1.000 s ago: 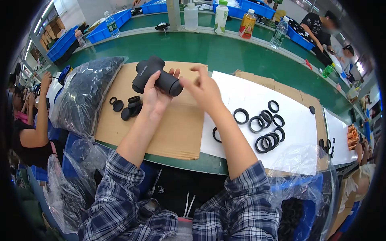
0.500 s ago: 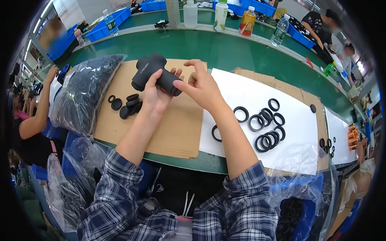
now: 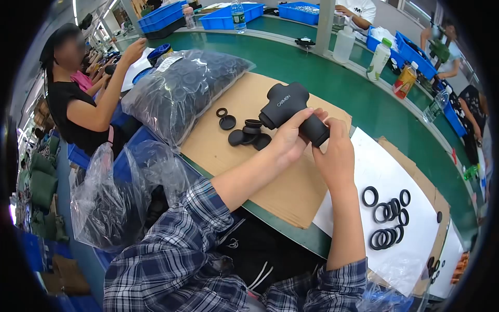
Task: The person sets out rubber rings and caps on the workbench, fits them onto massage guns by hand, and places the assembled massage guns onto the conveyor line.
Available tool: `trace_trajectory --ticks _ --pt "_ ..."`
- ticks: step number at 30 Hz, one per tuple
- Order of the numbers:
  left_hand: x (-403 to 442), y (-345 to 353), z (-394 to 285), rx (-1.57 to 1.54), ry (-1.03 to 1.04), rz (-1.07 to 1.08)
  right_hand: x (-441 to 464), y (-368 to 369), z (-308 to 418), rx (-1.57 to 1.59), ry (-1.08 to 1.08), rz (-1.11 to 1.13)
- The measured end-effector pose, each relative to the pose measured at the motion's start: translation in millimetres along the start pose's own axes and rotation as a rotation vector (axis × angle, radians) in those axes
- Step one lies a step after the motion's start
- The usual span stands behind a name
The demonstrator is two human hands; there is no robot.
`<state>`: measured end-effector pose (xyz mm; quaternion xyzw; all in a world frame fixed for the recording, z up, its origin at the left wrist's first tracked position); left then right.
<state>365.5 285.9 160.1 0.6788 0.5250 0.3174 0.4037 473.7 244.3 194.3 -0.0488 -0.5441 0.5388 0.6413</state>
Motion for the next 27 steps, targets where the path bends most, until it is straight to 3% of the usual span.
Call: trace_trajectory --ticks 4,7,10,11,15,18,21,24,27 --pt "1 -1 -2 -0.029 -0.009 -0.019 1 -3 1 0.098 0.019 -0.002" --pt "4 -5 -1 -0.047 -0.043 0.005 0 6 -18 0.521 0.418 0.2" --pt "1 -3 -2 -0.031 -0.064 0.011 0 0 -17 1.158 0.895 0.392" --pt "0 -2 -2 -0.021 -0.056 0.016 0 -1 -18 1.08 0.872 0.382" --pt "-2 1 -5 -0.023 -0.026 -0.018 2 -1 -9 0.232 0.134 0.148" --pt "-1 2 -5 0.001 -0.014 0.0 2 -3 -8 0.069 0.264 0.339" --pt "-1 1 -4 0.001 -0.032 0.033 -3 5 -23 0.676 0.558 0.415" --pt "0 -1 -3 -0.003 -0.053 0.025 -6 9 -31 0.751 0.683 0.469" --pt "-2 1 -3 0.005 -0.05 -0.003 -2 5 -11 0.27 0.298 0.235"
Point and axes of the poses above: each hand's wrist, its own x-axis towards the middle knuckle, its own y-axis out of the palm, z = x × y, the point moved 2 cm from there along x, towards the middle knuckle
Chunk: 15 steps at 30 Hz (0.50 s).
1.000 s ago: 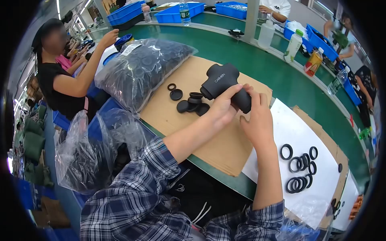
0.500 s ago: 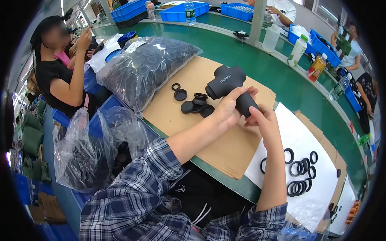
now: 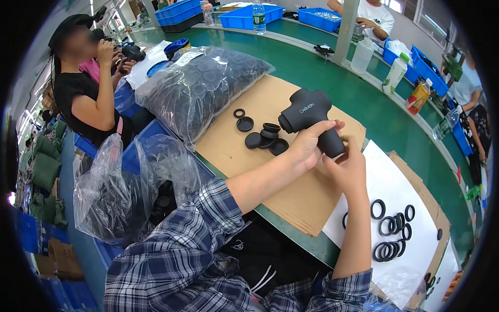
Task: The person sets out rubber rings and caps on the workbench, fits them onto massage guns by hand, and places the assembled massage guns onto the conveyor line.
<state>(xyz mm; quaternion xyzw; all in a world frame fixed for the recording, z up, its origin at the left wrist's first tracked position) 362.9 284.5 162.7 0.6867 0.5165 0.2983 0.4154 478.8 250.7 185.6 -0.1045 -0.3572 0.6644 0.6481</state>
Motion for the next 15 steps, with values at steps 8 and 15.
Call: trace_trajectory --ticks 8,15 --pt "-3 5 14 0.097 0.143 0.058 -6 18 17 -0.289 -0.065 -0.251" --pt "-13 15 1 0.296 0.101 0.139 -5 17 9 0.023 -0.018 -0.129"
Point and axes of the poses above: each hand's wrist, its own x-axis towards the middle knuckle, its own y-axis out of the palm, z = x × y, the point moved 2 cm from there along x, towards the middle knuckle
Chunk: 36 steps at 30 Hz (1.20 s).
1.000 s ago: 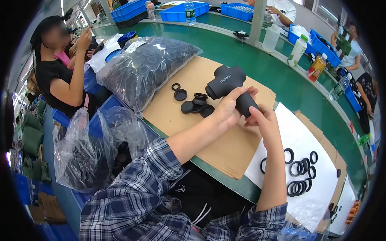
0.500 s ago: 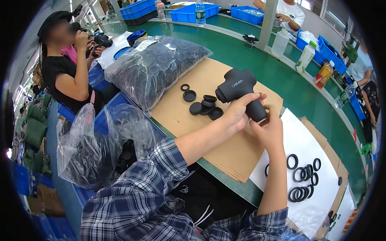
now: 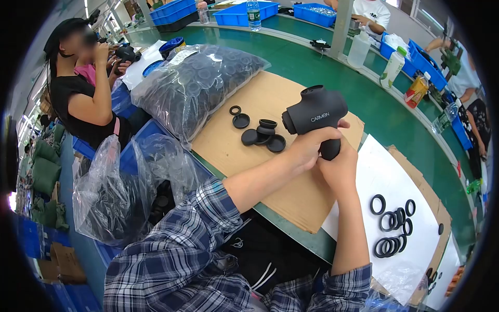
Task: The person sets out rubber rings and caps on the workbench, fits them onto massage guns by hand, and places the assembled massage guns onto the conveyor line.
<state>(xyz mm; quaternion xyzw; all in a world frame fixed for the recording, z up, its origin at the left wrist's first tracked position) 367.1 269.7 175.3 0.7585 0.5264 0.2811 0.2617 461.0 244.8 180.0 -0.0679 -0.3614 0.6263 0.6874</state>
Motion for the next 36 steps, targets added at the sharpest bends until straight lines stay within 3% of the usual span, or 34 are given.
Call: trace_trajectory --ticks 2,5,9,12,19,25,31,34,36 --pt "3 -5 2 -0.006 -0.057 0.057 4 -4 -5 0.12 0.057 0.112" --pt "1 1 -5 0.06 0.072 0.251 6 -10 -15 0.304 0.119 0.262" --pt "4 -5 -1 0.059 -0.08 0.173 2 -14 3 0.568 0.283 0.331" --pt "10 -12 9 -0.044 -0.196 0.073 2 -11 -2 0.543 0.355 0.391" --pt "9 -7 0 -0.065 -0.064 0.022 2 -5 -10 0.33 0.32 0.278" --pt "8 -5 -2 -0.094 -0.05 -0.015 1 -1 -6 0.075 0.028 0.046" --pt "10 -5 5 0.041 -0.133 0.035 -2 -5 -1 -0.28 0.111 0.007" --pt "8 -2 1 0.182 -0.13 0.033 8 -11 -8 -0.16 0.119 -0.038" --pt "22 -10 14 0.306 0.059 0.11 26 -15 -18 0.096 0.089 -0.127"
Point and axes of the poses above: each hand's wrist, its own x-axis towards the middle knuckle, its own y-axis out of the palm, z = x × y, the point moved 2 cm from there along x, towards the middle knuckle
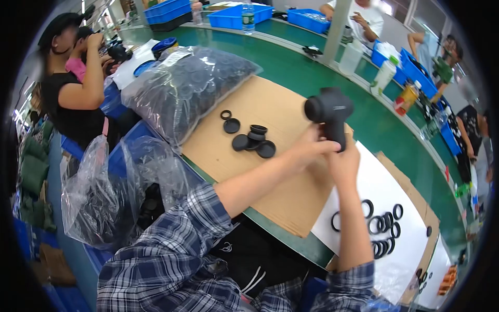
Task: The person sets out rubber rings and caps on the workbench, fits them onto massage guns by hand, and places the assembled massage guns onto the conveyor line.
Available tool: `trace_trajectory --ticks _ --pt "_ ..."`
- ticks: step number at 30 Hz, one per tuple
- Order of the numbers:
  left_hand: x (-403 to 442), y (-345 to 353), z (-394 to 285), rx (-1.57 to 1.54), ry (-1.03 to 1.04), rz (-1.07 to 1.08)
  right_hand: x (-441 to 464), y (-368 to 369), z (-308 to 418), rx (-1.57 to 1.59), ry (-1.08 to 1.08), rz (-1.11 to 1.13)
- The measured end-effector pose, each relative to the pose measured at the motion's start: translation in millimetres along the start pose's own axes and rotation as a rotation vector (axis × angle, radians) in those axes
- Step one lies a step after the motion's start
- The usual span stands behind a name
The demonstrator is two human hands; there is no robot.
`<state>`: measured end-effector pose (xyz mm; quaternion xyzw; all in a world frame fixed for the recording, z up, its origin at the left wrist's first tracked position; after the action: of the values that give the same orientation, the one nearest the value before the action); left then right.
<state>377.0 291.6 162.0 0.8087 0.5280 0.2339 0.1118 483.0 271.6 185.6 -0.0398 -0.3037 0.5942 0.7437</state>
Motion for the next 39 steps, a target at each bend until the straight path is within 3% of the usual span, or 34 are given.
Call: trace_trajectory --ticks 2,7,12,13,16,17,19,23,26,27,28,30,34,39 --pt "-2 7 -8 -0.057 0.018 0.05 33 -13 -28 -0.095 -0.016 0.028" --pt "5 2 10 -0.03 -0.086 -0.028 100 -36 -71 -0.338 0.334 -0.035" --pt "13 -1 19 -0.06 -0.218 -0.365 59 -20 -52 -0.118 0.221 -0.104" --pt "13 -2 21 -0.068 -0.246 -0.44 45 -17 -39 -0.128 0.185 -0.035" --pt "5 1 -4 -0.137 -0.242 -0.162 9 0 -23 -0.241 0.057 0.119" --pt "5 -1 7 -0.108 -0.16 -0.275 0 4 -11 -0.305 -0.004 0.201" --pt "-4 -5 9 -0.218 -0.259 -0.388 -3 -5 16 -0.575 -0.136 0.419" --pt "-10 -3 -10 -0.256 -0.362 -0.434 25 -34 10 -0.141 -0.159 0.067" --pt "-11 7 -8 -0.199 -0.371 -0.331 45 -30 0 0.081 0.031 0.037" --pt "-13 11 -7 -0.19 -0.367 -0.281 46 -25 -2 0.068 0.011 0.125" --pt "-13 13 -6 -0.179 -0.382 -0.193 51 -17 -4 0.029 -0.277 0.123" --pt "-17 18 -8 -0.12 -0.332 -0.147 43 -16 -5 0.289 0.024 0.236" --pt "-17 19 -15 -0.088 -0.292 -0.112 37 -8 -2 0.343 -0.03 0.014" --pt "-19 22 -16 -0.113 -0.276 -0.101 36 -9 10 0.419 -0.015 -0.063"
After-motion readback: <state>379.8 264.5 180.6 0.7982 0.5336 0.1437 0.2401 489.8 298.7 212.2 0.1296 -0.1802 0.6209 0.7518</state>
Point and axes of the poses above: each hand's wrist, its own x-axis towards the middle knuckle, its own y-axis out of the palm, z = x × y, the point moved 2 cm from there along x, towards the middle knuckle
